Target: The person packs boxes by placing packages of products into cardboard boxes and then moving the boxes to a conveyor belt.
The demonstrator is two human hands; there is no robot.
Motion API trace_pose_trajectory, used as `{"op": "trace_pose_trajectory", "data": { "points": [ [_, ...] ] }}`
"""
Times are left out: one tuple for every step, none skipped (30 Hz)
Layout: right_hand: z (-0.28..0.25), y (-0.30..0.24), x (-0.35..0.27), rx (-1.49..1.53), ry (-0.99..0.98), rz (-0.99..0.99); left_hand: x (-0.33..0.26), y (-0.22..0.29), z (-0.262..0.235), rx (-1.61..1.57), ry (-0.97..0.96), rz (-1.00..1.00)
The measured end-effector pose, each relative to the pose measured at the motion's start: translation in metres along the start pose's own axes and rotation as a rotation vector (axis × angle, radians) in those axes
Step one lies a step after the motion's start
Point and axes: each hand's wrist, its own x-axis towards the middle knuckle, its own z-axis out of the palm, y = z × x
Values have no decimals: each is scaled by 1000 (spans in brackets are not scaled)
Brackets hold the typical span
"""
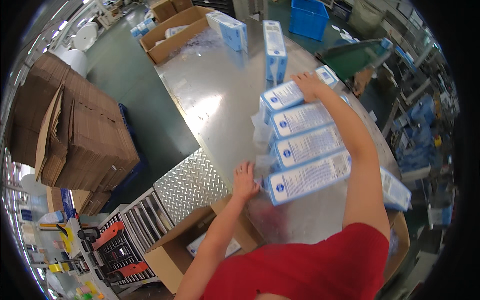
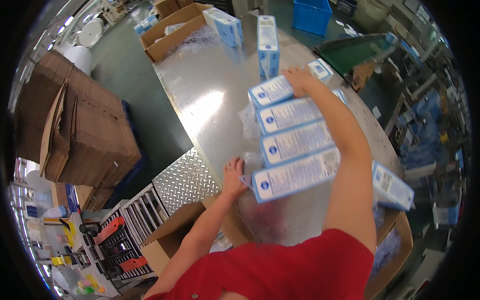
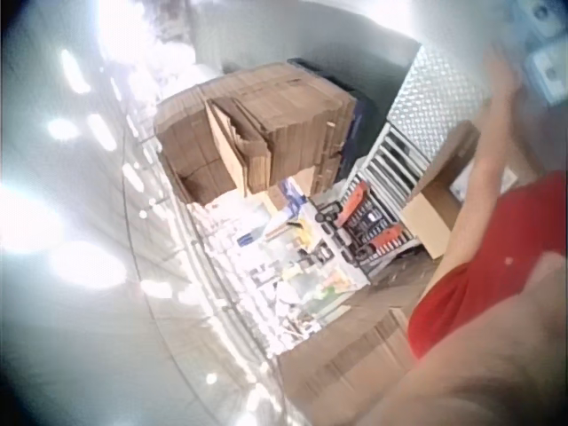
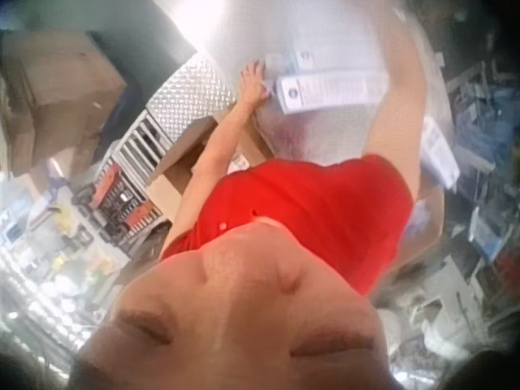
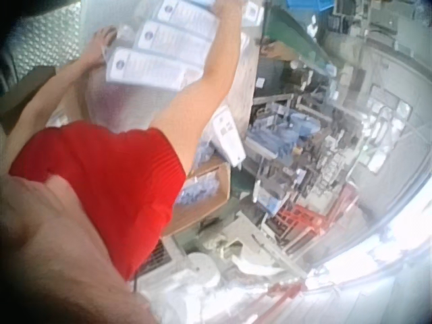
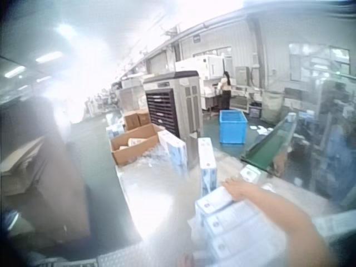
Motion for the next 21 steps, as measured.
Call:
{"op": "trace_pose_trajectory", "data": {
  "points": [
    [-1, -2, 4, 7, 25, -35, -1, -4, 0, -79, 20, -13],
    [0, -6, 5, 5, 53, -72, -1, -8, 0, -163, 48, -26],
    [5, -16, 0, 52, 74, -54, -2, -12, 0, -246, 77, -42],
    [10, -24, -3, 91, 100, -38, 3, -12, -5, -277, 171, -78],
    [12, -35, -9, 138, 115, -27, 3, -12, -11, -304, 255, -127],
    [12, -43, -14, 148, 123, 8, 4, -10, -16, -331, 339, -178],
    [10, -57, -18, 168, 132, 41, 10, 8, -35, -380, 445, -144],
    [12, -70, -24, 197, 138, 77, 16, 36, -62, -423, 542, -109],
    [13, -84, -25, 195, 173, 95, 18, 62, -85, -426, 440, 45],
    [15, -93, -29, 202, 177, 100, 18, 92, -99, -438, 332, 202],
    [14, -98, -34, 201, 186, 113, 15, 124, -104, -400, 154, 305],
    [7, -105, -36, 194, 207, 118, 14, 149, -104, -354, -11, 408],
    [-2, -117, -40, 193, 281, 85, 7, 162, -89, -192, -79, 439],
    [-14, -126, -47, 187, 356, 60, -1, 167, -75, -34, -145, 475],
    [-28, -129, -54, 172, 434, 37, -6, 167, -72, 26, -129, 487],
    [-44, -128, -61, 195, 568, 59, -12, 169, -68, 81, -116, 503],
    [-61, -128, -67, 223, 699, 80, -16, 169, -66, 137, -108, 517],
    [-80, -126, -75, 248, 831, 98, -20, 167, -64, 171, -112, 506],
    [-98, -119, -90, 423, 849, 169, -26, 162, -61, 200, -123, 494],
    [-123, -112, -106, 602, 869, 234, -32, 157, -63, 234, -131, 477],
    [-141, -103, -123, 782, 890, 304, -38, 152, -67, 193, -167, 420]
  ]
}}
